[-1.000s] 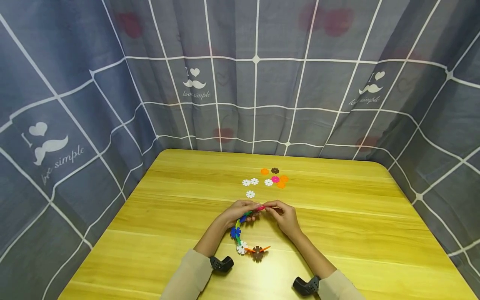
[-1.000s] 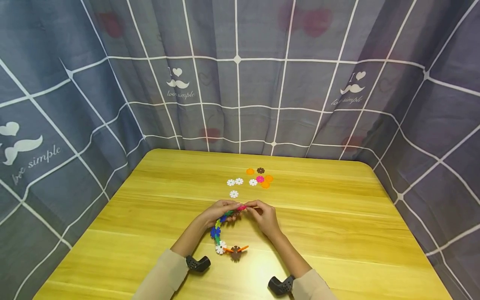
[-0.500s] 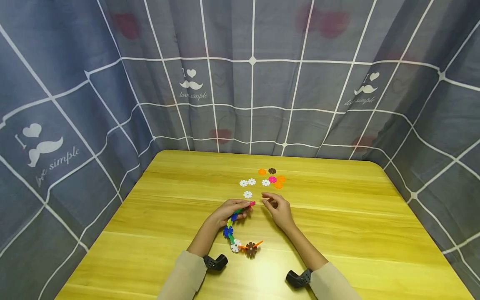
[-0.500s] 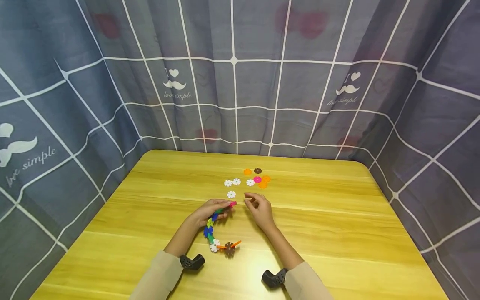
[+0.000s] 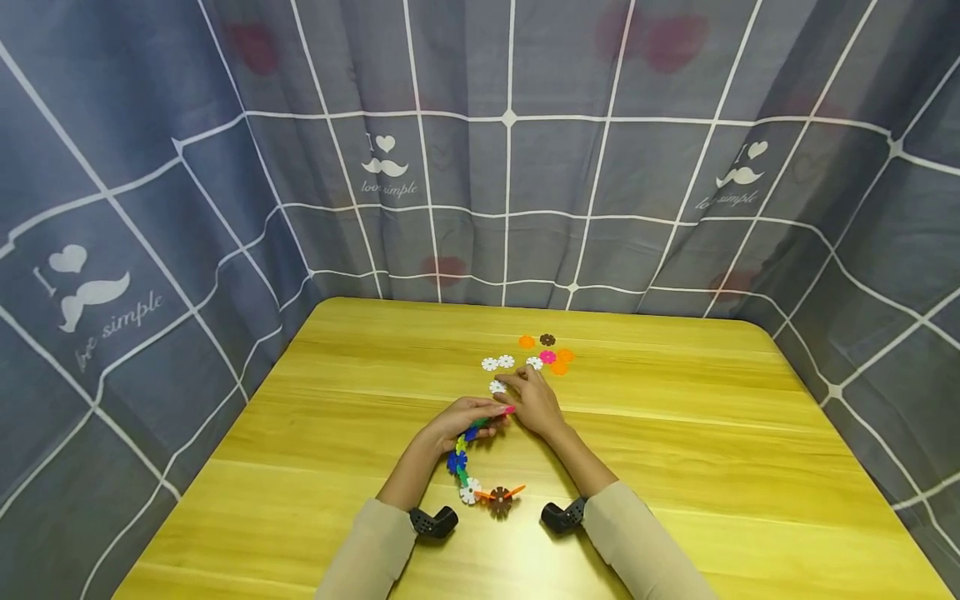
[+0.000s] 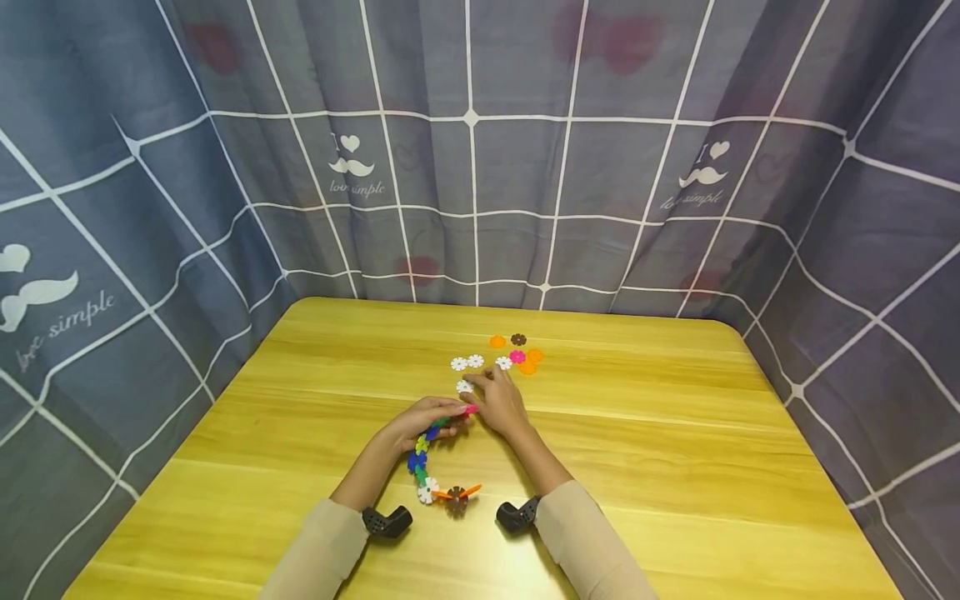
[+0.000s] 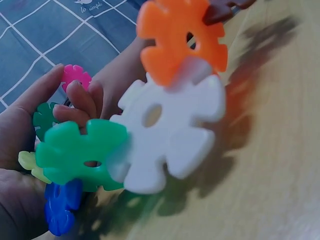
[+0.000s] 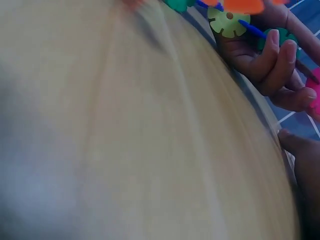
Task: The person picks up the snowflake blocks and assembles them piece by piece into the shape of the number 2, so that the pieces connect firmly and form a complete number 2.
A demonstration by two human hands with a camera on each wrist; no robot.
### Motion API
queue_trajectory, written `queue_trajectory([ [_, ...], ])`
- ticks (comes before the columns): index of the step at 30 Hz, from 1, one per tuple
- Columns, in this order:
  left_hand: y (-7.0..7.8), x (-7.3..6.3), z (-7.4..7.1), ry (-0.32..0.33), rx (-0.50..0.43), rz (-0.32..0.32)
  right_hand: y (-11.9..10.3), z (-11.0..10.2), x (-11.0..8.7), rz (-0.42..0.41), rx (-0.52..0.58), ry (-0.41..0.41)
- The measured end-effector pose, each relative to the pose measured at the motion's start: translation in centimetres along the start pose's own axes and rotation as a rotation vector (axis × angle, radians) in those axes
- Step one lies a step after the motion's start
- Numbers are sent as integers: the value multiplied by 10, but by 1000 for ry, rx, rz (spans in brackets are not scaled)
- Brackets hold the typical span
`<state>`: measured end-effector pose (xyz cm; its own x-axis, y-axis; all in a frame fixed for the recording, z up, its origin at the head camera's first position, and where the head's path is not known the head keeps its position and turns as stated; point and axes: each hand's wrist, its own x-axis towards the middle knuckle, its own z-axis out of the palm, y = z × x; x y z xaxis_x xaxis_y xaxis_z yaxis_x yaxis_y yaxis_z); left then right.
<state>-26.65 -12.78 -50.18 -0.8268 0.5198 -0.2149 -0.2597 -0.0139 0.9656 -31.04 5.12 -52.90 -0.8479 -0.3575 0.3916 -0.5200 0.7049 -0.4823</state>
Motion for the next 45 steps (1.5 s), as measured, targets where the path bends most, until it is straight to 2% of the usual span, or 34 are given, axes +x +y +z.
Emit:
queue_trajectory([
  [4,1,-1,1,13,7,-11,0,-1,-1,38,106,-3],
  [9,2,-2,4,34,4,-17,2,-10,-15,54,385,57],
  [13,2,-1,4,29,-7,-23,1,-20,-34,138,754,109],
  [16,1,-1,3,33,24,-10,-2,-27,-46,223,1035,126],
  [18,2,-1,2,40,45,-1,-3,-30,-51,257,1137,120],
  [21,3,-1,3,45,68,3,-4,-31,-54,284,1171,96],
  [28,2,-2,7,31,96,-22,-6,-33,-60,319,1161,89],
  [38,1,0,8,32,132,-37,-7,-34,-62,245,1116,55],
  [45,0,1,8,46,231,-28,-5,-33,-62,198,1061,22],
])
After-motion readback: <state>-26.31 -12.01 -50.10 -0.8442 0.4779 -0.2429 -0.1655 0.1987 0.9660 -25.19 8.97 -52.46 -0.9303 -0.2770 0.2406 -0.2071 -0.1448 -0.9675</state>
